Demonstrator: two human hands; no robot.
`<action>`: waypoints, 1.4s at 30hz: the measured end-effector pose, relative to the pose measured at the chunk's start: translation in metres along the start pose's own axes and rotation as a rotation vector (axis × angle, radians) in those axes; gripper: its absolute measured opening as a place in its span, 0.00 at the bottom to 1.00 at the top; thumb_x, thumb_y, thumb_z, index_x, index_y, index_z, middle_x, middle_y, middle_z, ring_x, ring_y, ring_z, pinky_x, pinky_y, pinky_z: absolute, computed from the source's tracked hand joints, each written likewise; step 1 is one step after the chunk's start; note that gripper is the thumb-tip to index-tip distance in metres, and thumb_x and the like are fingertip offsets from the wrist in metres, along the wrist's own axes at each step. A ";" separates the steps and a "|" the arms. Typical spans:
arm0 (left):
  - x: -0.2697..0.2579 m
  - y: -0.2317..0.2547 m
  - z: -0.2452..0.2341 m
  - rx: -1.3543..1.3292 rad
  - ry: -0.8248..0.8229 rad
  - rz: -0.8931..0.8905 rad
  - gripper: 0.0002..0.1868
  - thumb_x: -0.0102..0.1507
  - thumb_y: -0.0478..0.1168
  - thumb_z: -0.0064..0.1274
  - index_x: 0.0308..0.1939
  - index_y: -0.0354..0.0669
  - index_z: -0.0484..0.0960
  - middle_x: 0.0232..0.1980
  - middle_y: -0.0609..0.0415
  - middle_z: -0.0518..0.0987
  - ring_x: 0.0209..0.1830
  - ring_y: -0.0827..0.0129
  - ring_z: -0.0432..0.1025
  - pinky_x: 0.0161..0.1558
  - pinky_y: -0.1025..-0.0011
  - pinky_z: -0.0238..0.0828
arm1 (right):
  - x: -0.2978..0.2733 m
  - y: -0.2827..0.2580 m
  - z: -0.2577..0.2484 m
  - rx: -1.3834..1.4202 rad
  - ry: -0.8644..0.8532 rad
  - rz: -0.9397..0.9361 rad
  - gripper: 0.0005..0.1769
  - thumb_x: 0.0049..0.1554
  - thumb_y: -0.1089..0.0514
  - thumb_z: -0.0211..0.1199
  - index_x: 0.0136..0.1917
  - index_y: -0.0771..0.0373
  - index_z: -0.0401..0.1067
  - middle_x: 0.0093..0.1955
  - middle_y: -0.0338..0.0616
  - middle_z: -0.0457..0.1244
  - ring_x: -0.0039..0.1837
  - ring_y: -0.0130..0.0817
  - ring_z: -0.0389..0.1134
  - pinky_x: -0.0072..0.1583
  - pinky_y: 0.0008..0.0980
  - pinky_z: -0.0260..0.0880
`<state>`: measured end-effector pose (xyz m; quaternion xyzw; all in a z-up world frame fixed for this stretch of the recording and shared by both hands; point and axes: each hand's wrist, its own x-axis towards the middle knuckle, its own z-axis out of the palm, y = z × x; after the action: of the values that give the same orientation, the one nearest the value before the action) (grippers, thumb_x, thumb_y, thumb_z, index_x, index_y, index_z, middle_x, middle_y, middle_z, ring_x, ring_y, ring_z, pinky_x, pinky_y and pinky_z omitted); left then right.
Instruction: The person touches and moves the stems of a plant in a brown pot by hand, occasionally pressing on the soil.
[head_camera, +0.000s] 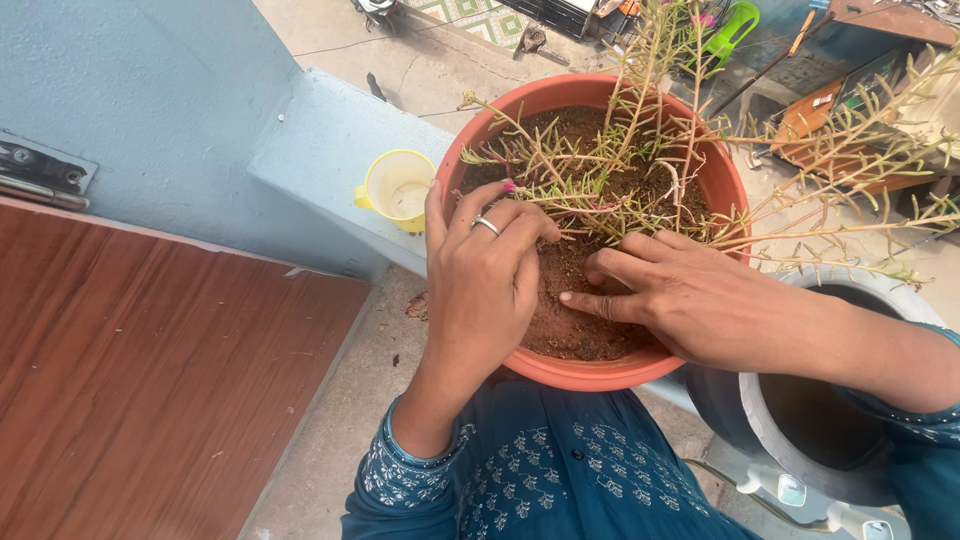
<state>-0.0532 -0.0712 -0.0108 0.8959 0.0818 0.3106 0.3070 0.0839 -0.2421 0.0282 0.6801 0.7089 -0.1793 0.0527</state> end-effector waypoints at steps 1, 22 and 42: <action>0.000 0.000 0.000 -0.003 -0.003 -0.007 0.09 0.63 0.28 0.49 0.39 0.44 0.83 0.45 0.56 0.82 0.63 0.53 0.71 0.76 0.40 0.47 | -0.002 0.001 0.001 0.005 0.000 0.005 0.43 0.46 0.65 0.58 0.76 0.52 0.66 0.63 0.45 0.60 0.58 0.43 0.60 0.55 0.41 0.62; 0.001 0.000 -0.002 -0.028 -0.012 0.000 0.09 0.62 0.28 0.48 0.39 0.44 0.83 0.45 0.56 0.82 0.63 0.52 0.71 0.76 0.38 0.45 | 0.011 0.000 -0.001 -0.008 0.027 -0.001 0.41 0.49 0.65 0.55 0.76 0.52 0.67 0.60 0.47 0.59 0.55 0.44 0.58 0.53 0.42 0.59; 0.000 -0.002 0.002 -0.029 0.000 0.006 0.09 0.63 0.29 0.49 0.38 0.44 0.83 0.44 0.55 0.83 0.62 0.52 0.72 0.76 0.39 0.46 | 0.016 0.002 0.007 0.076 0.151 -0.055 0.42 0.42 0.70 0.57 0.71 0.57 0.73 0.51 0.46 0.60 0.51 0.42 0.60 0.54 0.40 0.61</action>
<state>-0.0517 -0.0702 -0.0130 0.8917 0.0746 0.3124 0.3188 0.0840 -0.2296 0.0161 0.6735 0.7219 -0.1558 -0.0315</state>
